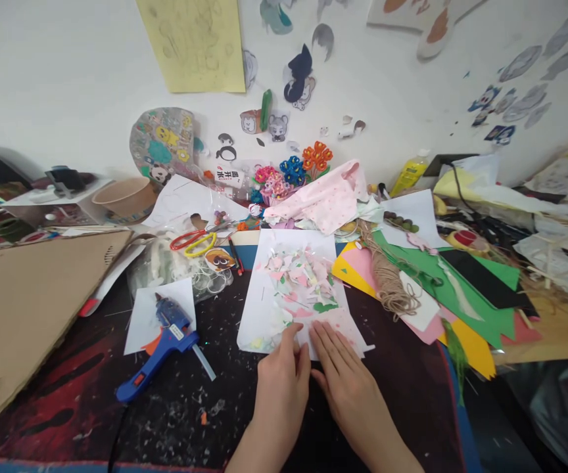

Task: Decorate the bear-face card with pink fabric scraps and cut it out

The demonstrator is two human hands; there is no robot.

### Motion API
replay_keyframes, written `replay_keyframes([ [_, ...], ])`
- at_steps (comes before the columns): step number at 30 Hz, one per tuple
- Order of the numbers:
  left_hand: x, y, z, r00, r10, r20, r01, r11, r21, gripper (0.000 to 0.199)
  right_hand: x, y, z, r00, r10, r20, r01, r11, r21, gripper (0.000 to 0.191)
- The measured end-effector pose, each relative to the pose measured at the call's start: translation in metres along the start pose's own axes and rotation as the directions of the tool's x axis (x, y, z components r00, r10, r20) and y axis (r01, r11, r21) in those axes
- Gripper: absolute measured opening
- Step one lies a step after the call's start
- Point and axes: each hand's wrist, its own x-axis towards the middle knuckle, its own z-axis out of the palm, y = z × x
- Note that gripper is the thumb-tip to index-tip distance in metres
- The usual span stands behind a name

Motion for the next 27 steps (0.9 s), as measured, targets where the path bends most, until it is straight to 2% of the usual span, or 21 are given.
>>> replay_keyframes([
  [7,0.0,-0.003,0.001,1.0,0.008,0.01,-0.008,1.0,-0.012,0.026,-0.001,-0.001,0.001,1.0,0.0,-0.005,0.0,1.0,0.009,0.063],
  [11,-0.001,-0.002,0.001,0.999,-0.031,0.029,0.031,0.999,-0.015,0.026,-0.003,-0.001,0.003,1.0,0.014,-0.015,-0.013,1.0,0.02,0.065],
  [17,0.0,0.0,-0.001,0.993,-0.082,0.087,0.083,0.997,-0.003,0.033,-0.005,-0.002,0.006,0.999,0.041,-0.008,-0.041,0.997,0.059,0.065],
  [21,0.002,0.002,-0.004,0.986,-0.115,0.124,0.116,0.993,-0.004,0.039,-0.003,-0.001,0.005,0.998,0.056,-0.001,-0.056,0.992,0.112,0.058],
  [24,0.001,0.004,-0.005,0.992,-0.075,0.102,0.079,0.996,-0.04,0.038,-0.005,0.003,0.0,0.996,0.088,0.016,-0.089,0.983,0.157,0.05],
  [27,-0.003,0.005,-0.01,0.998,0.021,0.063,-0.015,0.996,-0.09,0.039,-0.017,0.007,-0.012,0.979,0.202,-0.033,-0.19,0.957,0.218,0.047],
])
